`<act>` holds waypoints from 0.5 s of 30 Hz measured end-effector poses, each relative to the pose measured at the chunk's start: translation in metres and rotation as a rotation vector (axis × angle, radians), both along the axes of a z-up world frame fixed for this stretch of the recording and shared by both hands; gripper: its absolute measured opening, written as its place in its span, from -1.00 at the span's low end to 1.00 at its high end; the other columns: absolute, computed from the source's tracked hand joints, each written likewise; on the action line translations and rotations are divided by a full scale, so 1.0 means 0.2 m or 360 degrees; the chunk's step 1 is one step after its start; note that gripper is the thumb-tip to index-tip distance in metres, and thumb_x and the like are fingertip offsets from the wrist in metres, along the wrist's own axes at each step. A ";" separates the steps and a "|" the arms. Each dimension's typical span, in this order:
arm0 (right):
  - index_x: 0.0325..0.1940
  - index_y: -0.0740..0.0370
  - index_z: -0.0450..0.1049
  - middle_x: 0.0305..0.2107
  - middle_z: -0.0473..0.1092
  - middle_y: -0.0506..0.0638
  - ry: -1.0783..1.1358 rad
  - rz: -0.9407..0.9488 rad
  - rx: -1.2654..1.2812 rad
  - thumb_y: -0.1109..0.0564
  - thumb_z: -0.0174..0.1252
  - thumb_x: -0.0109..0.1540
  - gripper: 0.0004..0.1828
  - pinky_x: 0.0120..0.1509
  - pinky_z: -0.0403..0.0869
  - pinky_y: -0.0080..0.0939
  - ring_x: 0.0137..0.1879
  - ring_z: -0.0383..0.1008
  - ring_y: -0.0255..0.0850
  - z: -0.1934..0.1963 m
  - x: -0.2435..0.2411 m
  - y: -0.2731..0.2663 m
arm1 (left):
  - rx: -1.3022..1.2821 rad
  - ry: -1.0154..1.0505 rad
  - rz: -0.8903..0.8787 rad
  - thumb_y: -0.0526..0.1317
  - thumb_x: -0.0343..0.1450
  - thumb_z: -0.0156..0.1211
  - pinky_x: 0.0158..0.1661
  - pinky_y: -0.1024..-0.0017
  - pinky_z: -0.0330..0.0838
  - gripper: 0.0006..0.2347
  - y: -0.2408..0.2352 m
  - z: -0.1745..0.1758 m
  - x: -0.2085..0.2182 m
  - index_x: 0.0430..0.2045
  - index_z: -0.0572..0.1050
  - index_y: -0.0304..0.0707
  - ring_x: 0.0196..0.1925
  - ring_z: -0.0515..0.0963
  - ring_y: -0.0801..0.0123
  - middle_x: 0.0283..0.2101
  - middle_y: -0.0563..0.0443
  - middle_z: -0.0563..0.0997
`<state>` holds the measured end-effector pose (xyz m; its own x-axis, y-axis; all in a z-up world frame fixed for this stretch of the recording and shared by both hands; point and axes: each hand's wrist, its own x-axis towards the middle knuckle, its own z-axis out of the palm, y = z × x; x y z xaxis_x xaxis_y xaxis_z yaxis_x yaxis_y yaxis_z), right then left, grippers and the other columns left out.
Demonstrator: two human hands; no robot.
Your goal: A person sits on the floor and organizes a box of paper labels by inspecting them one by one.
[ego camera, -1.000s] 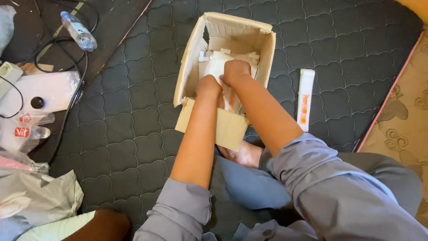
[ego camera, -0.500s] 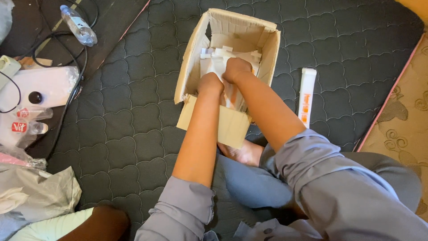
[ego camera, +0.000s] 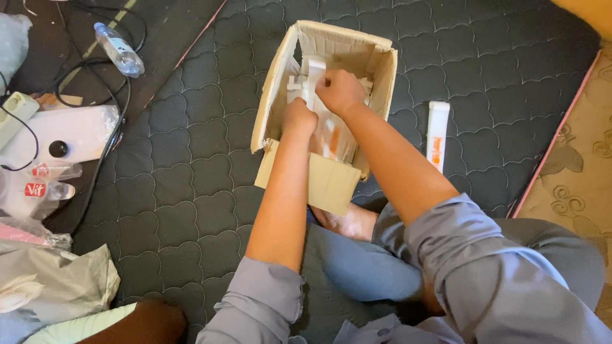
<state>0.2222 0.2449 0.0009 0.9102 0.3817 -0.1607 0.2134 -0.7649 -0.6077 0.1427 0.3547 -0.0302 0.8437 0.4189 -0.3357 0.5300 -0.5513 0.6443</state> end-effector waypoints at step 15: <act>-0.12 0.14 0.50 -0.46 0.43 -0.17 -0.0199 -0.0016 0.1416 0.13 0.29 0.30 -0.88 -0.36 0.44 -0.42 -0.35 0.38 -0.47 0.74 -0.49 -0.87 | -0.0357 -0.1193 -0.0269 0.00 0.41 0.17 -0.23 0.51 0.37 -0.83 -0.60 0.77 -0.39 -0.42 0.54 -0.02 -0.22 0.61 0.59 -0.35 0.26 0.65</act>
